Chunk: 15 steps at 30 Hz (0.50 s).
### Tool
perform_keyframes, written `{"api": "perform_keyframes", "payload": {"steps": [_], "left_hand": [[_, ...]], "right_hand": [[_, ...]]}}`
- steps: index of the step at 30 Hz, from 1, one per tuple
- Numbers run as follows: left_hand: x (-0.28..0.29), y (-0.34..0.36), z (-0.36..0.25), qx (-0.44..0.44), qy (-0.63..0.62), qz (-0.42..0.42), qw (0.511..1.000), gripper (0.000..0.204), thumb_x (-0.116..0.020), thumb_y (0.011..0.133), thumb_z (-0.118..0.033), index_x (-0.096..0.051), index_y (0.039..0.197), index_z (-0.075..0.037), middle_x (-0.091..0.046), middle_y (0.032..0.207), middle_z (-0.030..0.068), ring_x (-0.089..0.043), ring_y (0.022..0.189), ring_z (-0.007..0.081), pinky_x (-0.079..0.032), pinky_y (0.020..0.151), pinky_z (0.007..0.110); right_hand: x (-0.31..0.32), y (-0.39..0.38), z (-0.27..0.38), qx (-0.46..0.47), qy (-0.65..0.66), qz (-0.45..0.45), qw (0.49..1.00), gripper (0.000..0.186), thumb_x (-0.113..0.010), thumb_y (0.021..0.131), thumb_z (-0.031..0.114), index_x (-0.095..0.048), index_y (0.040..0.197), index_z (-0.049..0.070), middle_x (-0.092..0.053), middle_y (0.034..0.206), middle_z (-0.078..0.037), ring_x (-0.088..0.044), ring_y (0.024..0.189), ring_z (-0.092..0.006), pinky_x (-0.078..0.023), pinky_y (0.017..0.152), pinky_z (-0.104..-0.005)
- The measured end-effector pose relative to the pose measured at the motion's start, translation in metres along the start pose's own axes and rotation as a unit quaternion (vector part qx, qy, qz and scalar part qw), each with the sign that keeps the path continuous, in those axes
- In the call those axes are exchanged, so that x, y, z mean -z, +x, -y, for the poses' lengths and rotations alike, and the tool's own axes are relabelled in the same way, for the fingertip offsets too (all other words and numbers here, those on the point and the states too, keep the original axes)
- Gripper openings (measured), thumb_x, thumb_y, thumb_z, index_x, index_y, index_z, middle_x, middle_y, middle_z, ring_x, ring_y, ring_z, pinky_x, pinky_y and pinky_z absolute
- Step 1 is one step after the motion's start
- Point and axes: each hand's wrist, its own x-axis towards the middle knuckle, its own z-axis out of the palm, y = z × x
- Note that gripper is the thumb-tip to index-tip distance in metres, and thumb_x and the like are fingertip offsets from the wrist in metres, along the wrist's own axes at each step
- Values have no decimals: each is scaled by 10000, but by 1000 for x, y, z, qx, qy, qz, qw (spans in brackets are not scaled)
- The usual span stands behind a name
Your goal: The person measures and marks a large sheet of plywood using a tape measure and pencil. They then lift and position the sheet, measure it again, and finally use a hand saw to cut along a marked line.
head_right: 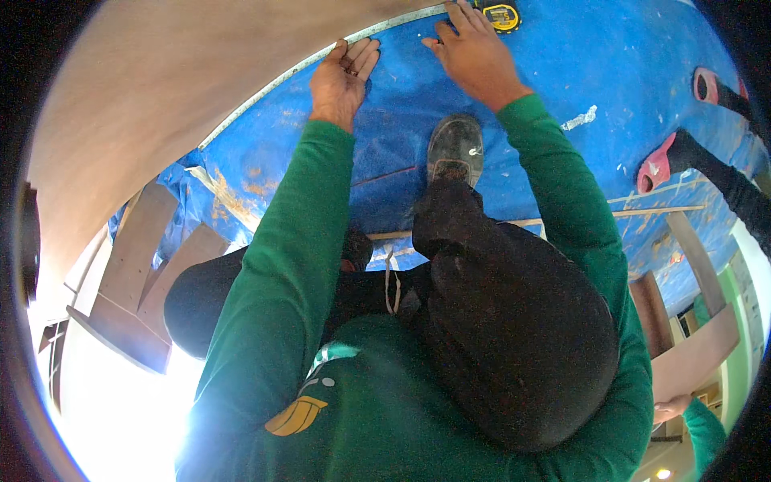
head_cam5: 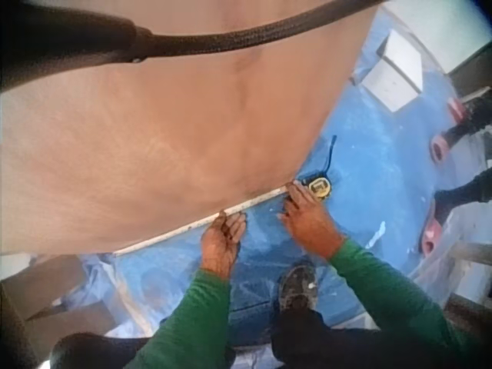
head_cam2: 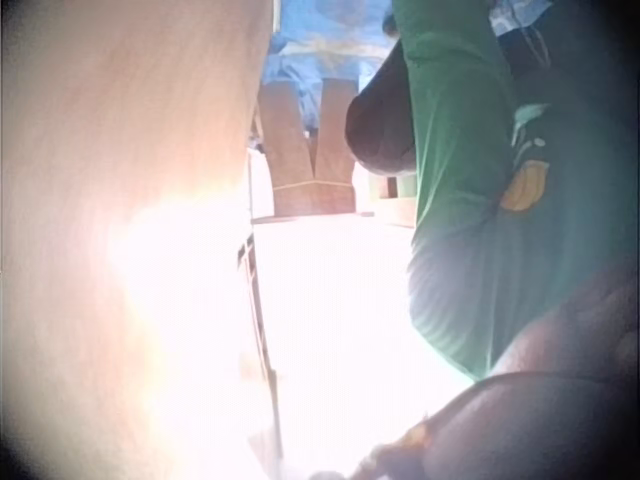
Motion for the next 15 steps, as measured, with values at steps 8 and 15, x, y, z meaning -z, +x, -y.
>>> {"api": "perform_keyframes", "payload": {"steps": [8, 15], "left_hand": [[33, 17, 11, 45, -19, 115, 992, 412, -487, 1139, -275, -581, 1262, 108, -721, 1171, 271, -723, 906, 287, -630, 877, 405], [21, -6, -6, 41, 8, 78, 996, 395, -503, 1136, -264, -536, 1366, 56, -676, 1306, 253, -699, 1198, 390, -621, 972, 470]], "right_hand": [[-26, -23, -18, -10, 14, 18, 1000, 366, -666, 1019, 295, -721, 1194, -22, -584, 1453, -220, -512, 1408, -405, -414, 1168, -526], [-7, -16, -4, -67, 57, 61, 994, 374, -627, 1050, 266, -697, 1239, -49, -572, 1484, -212, -520, 1394, -414, -418, 1161, -496]]}}
